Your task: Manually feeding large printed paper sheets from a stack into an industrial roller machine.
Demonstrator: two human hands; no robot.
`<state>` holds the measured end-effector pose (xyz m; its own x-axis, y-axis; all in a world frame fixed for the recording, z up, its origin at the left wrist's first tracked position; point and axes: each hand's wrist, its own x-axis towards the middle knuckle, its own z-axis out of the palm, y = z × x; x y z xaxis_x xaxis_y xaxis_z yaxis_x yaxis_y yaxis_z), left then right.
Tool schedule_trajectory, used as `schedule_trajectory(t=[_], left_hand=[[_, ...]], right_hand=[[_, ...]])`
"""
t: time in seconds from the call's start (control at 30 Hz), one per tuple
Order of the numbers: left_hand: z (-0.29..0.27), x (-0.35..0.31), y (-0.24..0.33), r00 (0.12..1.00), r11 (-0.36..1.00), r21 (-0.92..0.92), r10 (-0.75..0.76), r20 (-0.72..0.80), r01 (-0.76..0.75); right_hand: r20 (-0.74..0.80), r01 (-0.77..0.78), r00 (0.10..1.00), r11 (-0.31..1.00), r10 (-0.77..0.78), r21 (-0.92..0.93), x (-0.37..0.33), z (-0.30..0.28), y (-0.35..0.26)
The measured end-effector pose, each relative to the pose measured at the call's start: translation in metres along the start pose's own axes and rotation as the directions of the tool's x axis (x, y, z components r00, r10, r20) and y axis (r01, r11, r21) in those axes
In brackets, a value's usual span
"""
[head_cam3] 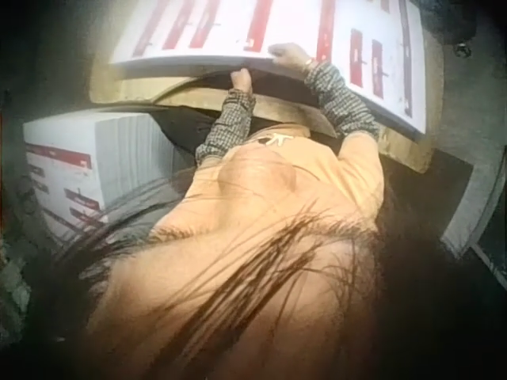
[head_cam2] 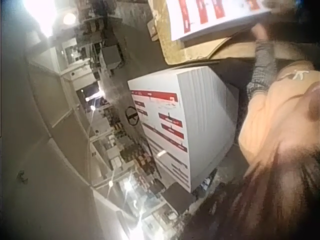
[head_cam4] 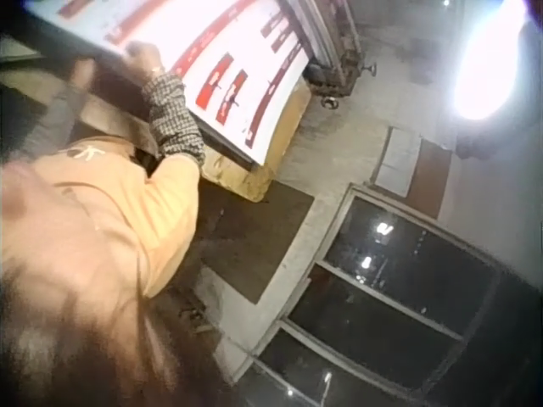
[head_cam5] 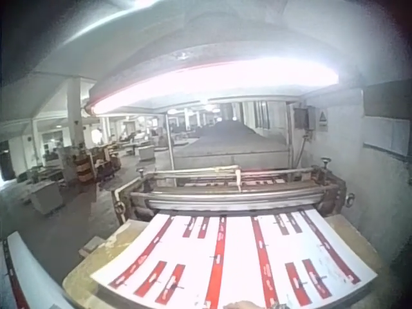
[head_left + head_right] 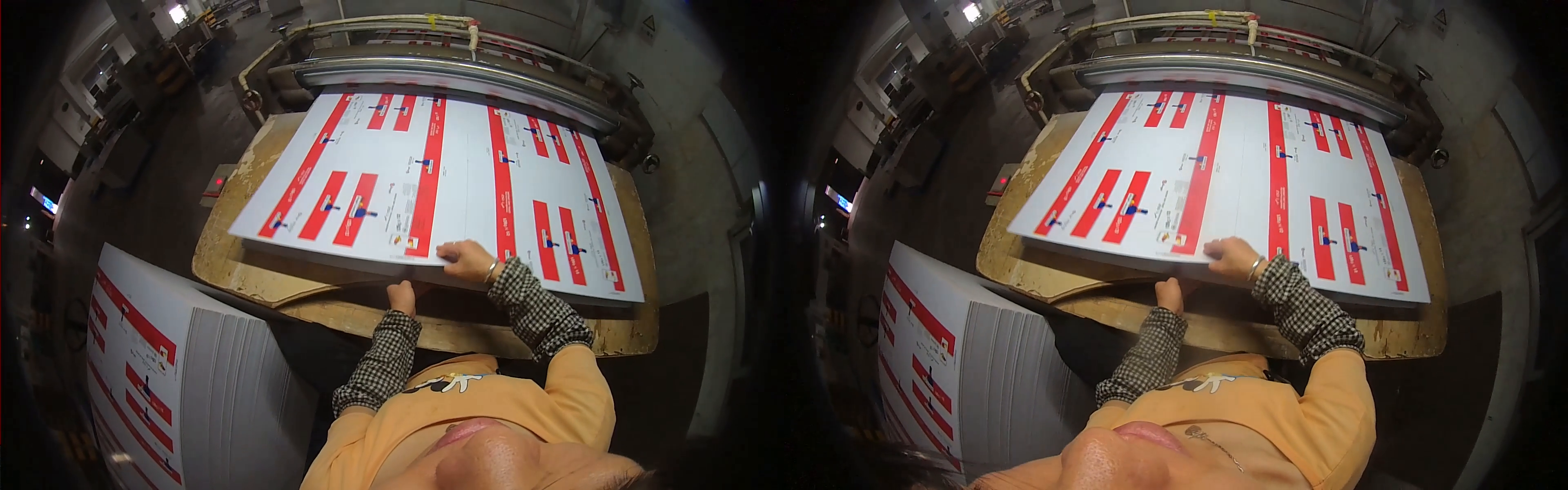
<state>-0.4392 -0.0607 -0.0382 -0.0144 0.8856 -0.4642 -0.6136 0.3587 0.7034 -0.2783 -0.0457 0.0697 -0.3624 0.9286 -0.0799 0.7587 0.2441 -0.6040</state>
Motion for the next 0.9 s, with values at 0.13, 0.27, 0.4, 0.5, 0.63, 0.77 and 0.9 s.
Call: schedule_trajectory(t=[0.13,0.27,0.4,0.5,0.63,0.77,0.9], left_hand=[[-0.002,0.003,0.003,0.999,0.986,0.164,-0.041,0.022,0.036],[0.0,-0.002,0.006,0.994,0.997,0.055,-0.062,0.094,0.057],[0.005,0.001,0.0,0.997,0.994,0.101,-0.04,0.063,0.033],[-0.005,0.003,0.0,0.989,0.993,0.1,-0.072,0.128,0.059],[-0.008,-0.002,0.007,0.985,0.994,0.035,-0.109,0.137,0.105],[-0.027,0.013,-0.003,0.959,0.995,0.043,-0.103,0.263,0.095],[0.003,-0.004,0.01,0.973,0.996,-0.033,-0.079,0.216,0.088]], right_hand=[[0.035,-0.014,0.999,0.997,0.017,-0.07,-0.002,0.023,0.023],[0.031,-0.047,0.998,0.998,0.048,-0.03,0.026,0.012,0.035],[-0.217,-0.197,0.965,0.955,0.149,-0.222,0.055,0.007,0.059],[0.032,-0.157,0.985,0.96,0.169,-0.231,0.044,0.034,0.051],[0.04,-0.022,0.998,0.877,0.047,-0.479,-0.005,0.047,0.021],[0.207,0.084,0.978,0.951,-0.021,-0.297,0.008,0.022,0.032],[-0.022,0.095,0.995,0.994,-0.094,0.046,0.011,-0.015,0.025]])
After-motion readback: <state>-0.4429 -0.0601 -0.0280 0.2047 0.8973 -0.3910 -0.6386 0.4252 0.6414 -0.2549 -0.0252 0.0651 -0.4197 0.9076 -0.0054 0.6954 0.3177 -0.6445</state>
